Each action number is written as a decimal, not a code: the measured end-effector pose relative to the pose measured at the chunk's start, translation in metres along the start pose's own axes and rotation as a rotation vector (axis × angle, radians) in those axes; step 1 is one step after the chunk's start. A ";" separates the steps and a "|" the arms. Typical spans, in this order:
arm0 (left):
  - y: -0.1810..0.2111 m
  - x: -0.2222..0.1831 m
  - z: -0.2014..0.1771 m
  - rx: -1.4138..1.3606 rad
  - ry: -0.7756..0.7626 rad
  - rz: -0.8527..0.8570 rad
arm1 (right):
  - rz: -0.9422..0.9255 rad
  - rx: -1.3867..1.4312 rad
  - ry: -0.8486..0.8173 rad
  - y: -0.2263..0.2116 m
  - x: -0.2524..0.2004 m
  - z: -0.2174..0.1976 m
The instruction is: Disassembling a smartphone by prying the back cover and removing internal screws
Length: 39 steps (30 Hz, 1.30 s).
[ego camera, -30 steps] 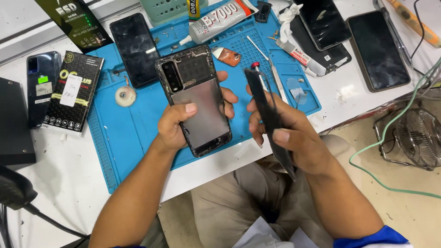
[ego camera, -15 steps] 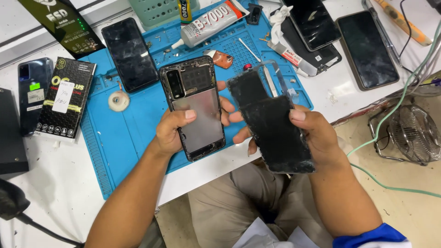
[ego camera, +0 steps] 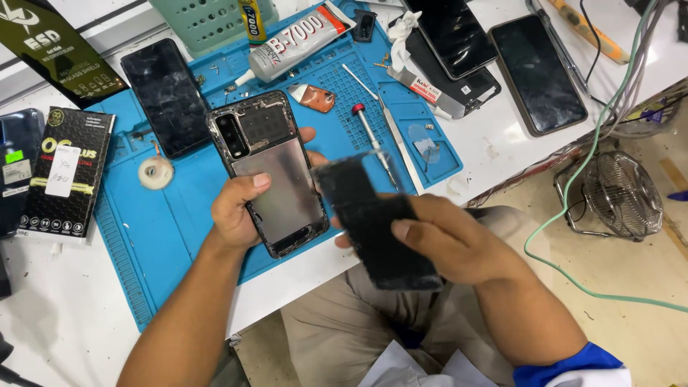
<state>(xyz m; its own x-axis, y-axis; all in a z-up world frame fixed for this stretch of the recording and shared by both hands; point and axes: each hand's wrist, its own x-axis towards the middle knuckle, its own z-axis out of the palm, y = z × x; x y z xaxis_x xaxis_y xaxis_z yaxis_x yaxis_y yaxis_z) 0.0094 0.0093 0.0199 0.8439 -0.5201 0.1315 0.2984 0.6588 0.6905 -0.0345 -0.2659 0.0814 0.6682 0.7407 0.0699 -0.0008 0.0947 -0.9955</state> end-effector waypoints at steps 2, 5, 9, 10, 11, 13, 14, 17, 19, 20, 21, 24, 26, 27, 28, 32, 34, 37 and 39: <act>0.002 0.001 0.003 0.032 0.032 0.003 | 0.088 0.308 0.224 0.002 -0.002 -0.003; -0.001 0.001 -0.003 -0.001 0.029 0.025 | 0.041 -0.053 0.336 0.019 -0.004 -0.020; -0.002 0.002 -0.008 -0.025 0.034 0.058 | 0.004 -0.442 0.389 0.016 -0.003 -0.035; -0.002 0.002 -0.007 -0.003 0.061 0.076 | 0.038 -0.405 0.588 0.023 -0.008 -0.043; -0.001 0.003 -0.006 0.019 0.087 0.093 | 0.072 -0.365 0.787 0.029 -0.012 -0.051; -0.003 0.004 -0.007 0.014 0.096 0.115 | -0.021 -0.409 0.916 0.030 -0.017 -0.068; -0.003 0.004 -0.008 0.012 0.106 0.129 | -0.116 -0.443 1.049 0.031 -0.019 -0.076; -0.002 0.005 -0.008 0.019 0.099 0.151 | -0.186 -0.654 1.097 0.035 -0.034 -0.099; -0.003 0.004 -0.009 0.019 0.106 0.150 | -0.195 -0.669 1.102 0.038 -0.034 -0.105; -0.004 0.004 -0.010 0.020 0.111 0.146 | -0.202 -0.682 1.111 0.040 -0.035 -0.108; -0.003 0.004 -0.010 0.021 0.113 0.147 | -0.202 -0.680 1.109 0.041 -0.035 -0.111; -0.004 0.003 -0.010 0.029 0.110 0.147 | -0.266 -0.809 1.160 0.044 -0.037 -0.117; -0.004 0.004 -0.010 0.028 0.116 0.141 | -0.216 -0.727 1.217 0.043 -0.039 -0.119; -0.003 0.003 -0.010 0.028 0.112 0.139 | -0.216 -0.729 1.222 0.044 -0.037 -0.117; -0.003 0.003 -0.009 0.038 0.116 0.137 | -0.224 -0.753 1.201 0.046 -0.036 -0.116; -0.002 0.004 -0.004 0.033 0.134 0.134 | -0.179 -0.682 1.183 0.041 -0.028 -0.102; -0.002 0.004 -0.004 0.048 0.130 0.138 | -0.179 -0.677 1.173 0.041 -0.028 -0.100; -0.002 0.004 -0.004 0.061 0.133 0.144 | -0.171 -0.634 1.164 0.040 -0.024 -0.095; -0.002 0.004 -0.004 0.055 0.136 0.139 | -0.156 -0.599 1.174 0.040 -0.023 -0.093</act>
